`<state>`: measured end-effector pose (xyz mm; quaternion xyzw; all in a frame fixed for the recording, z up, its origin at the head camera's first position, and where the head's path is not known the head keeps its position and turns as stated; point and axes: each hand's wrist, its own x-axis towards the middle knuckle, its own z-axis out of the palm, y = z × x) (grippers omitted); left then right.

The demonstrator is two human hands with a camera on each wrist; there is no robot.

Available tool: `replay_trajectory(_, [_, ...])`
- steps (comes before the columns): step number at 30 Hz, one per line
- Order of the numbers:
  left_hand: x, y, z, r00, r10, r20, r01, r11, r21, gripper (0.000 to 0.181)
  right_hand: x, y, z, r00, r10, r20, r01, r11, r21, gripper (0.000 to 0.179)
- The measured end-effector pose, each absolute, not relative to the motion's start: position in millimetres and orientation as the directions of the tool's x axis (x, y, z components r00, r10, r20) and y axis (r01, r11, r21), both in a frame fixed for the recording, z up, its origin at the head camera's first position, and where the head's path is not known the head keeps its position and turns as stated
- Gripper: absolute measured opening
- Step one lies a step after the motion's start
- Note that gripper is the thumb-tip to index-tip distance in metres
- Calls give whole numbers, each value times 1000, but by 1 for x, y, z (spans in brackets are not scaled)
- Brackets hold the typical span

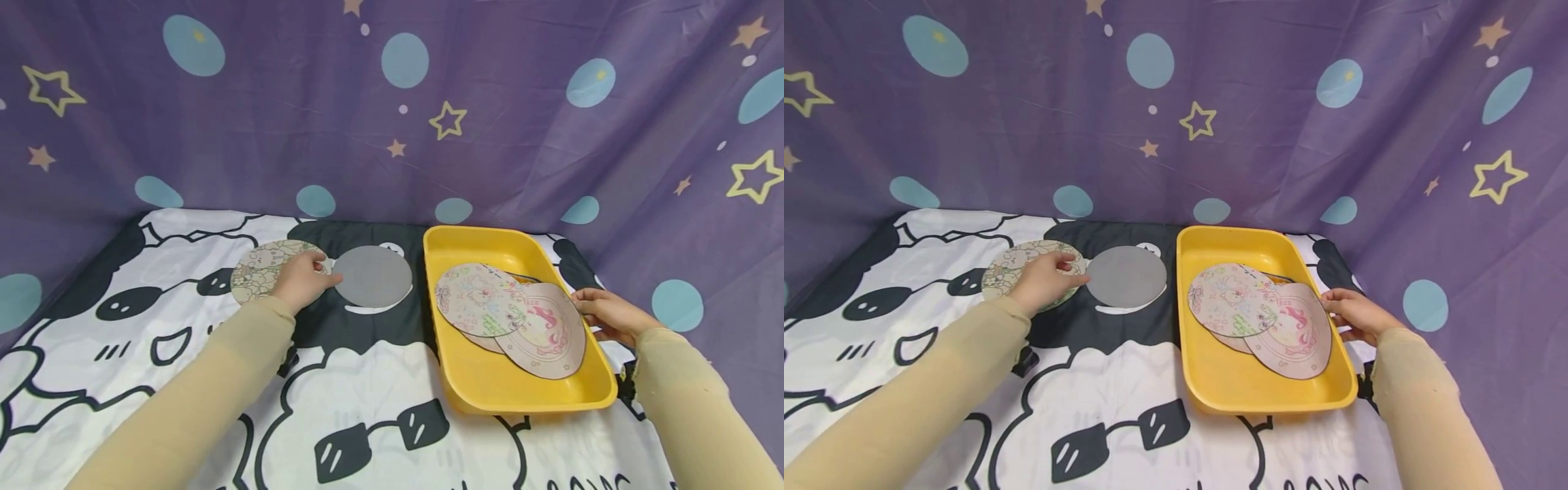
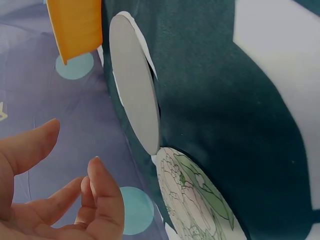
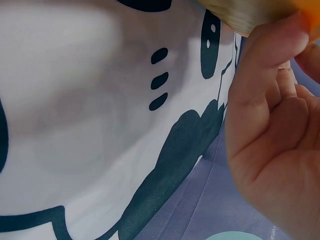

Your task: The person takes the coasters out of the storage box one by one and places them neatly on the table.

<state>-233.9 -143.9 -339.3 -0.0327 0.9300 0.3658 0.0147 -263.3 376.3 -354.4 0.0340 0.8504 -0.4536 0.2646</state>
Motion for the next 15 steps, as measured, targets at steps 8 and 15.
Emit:
replay_trajectory(8, [-236, -136, -338, -996, -65, -61, -89, 713, 695, 59, -263, 376, -355, -857, -179, -482, 301, 585, -753, 28])
replay_trajectory(15, [-237, -131, -335, -998, -49, -45, -66, 688, 722, 59, -263, 375, -353, -856, -180, -484, 304, 582, -754, 26])
